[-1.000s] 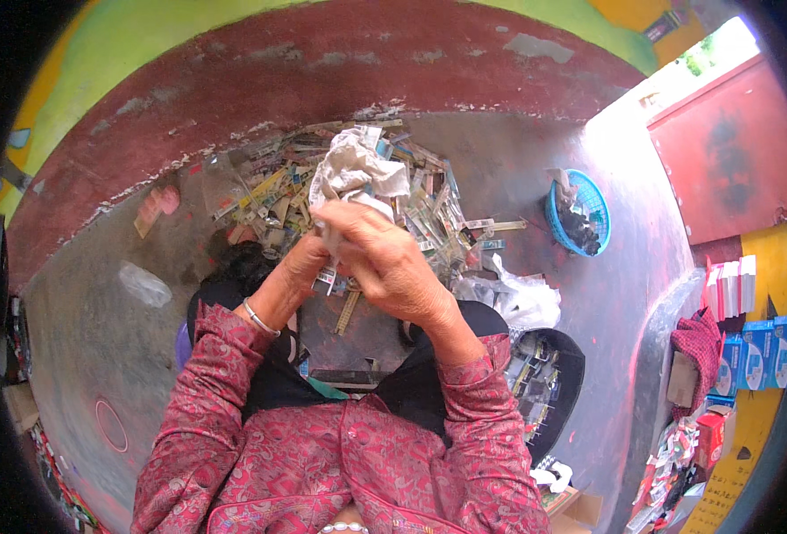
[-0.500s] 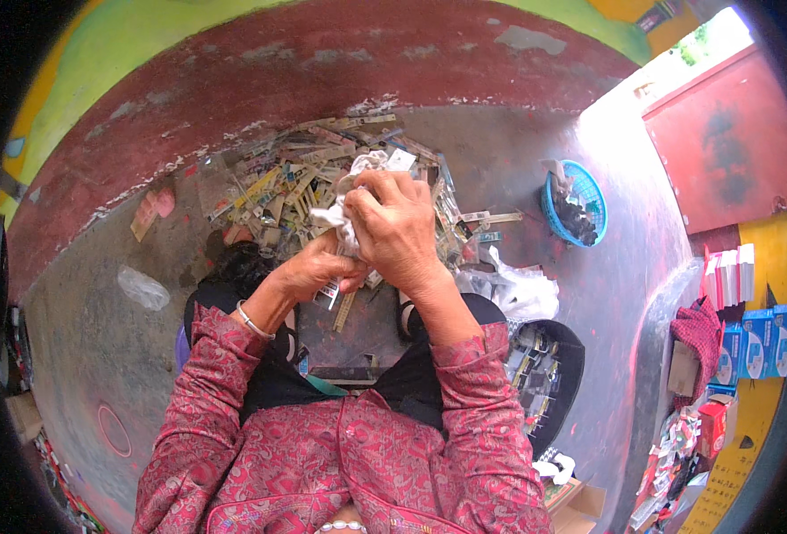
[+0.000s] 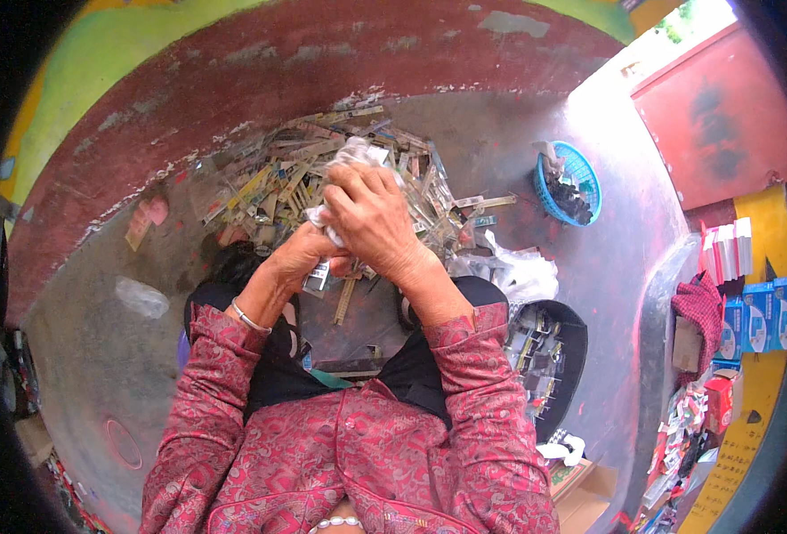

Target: The person picks up packaged items from a pile on the floor, wipes each one with a cloth, and stacks them in their hand before placing some into a basket and a bag.

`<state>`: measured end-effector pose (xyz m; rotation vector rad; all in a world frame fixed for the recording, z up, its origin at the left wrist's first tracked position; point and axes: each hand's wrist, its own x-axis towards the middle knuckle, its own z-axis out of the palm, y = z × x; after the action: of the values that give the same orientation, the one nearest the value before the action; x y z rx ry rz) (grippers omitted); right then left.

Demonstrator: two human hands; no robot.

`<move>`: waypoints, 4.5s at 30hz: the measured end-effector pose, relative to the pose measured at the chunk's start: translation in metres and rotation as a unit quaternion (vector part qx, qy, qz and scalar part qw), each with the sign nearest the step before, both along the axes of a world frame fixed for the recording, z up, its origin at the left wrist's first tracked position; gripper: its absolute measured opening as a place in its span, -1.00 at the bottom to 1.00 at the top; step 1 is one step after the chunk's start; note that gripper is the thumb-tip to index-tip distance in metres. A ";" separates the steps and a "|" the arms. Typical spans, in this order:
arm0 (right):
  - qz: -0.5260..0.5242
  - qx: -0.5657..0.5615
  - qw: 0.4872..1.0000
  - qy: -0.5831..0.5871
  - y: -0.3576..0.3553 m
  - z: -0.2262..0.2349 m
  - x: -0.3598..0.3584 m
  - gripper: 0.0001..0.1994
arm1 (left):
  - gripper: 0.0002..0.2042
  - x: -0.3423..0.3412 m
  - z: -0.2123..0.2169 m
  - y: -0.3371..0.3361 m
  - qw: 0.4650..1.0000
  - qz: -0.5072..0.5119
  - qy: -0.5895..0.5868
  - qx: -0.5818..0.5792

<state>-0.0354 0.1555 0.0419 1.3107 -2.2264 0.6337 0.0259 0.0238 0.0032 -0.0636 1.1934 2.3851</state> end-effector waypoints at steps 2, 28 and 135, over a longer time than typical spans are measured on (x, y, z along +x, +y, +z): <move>0.039 0.009 0.995 -0.093 0.006 0.006 -0.001 -0.78 | -0.90 0.004 0.002 -0.002 0.999 0.007 0.026 -0.033; 0.175 -0.367 0.513 -0.756 0.013 -0.005 -0.008 -0.49 | -0.74 0.004 -0.007 0.002 0.944 -0.128 -0.045 0.301; 0.348 -0.359 0.448 -0.741 0.080 -0.184 -0.094 -0.38 | -0.75 -0.068 -0.040 0.065 0.996 -0.043 -0.057 -0.054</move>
<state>-0.1297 0.2354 -0.1417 1.0446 -1.2647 3.6208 -0.0418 0.0890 -0.0365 -0.1780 1.2439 2.2102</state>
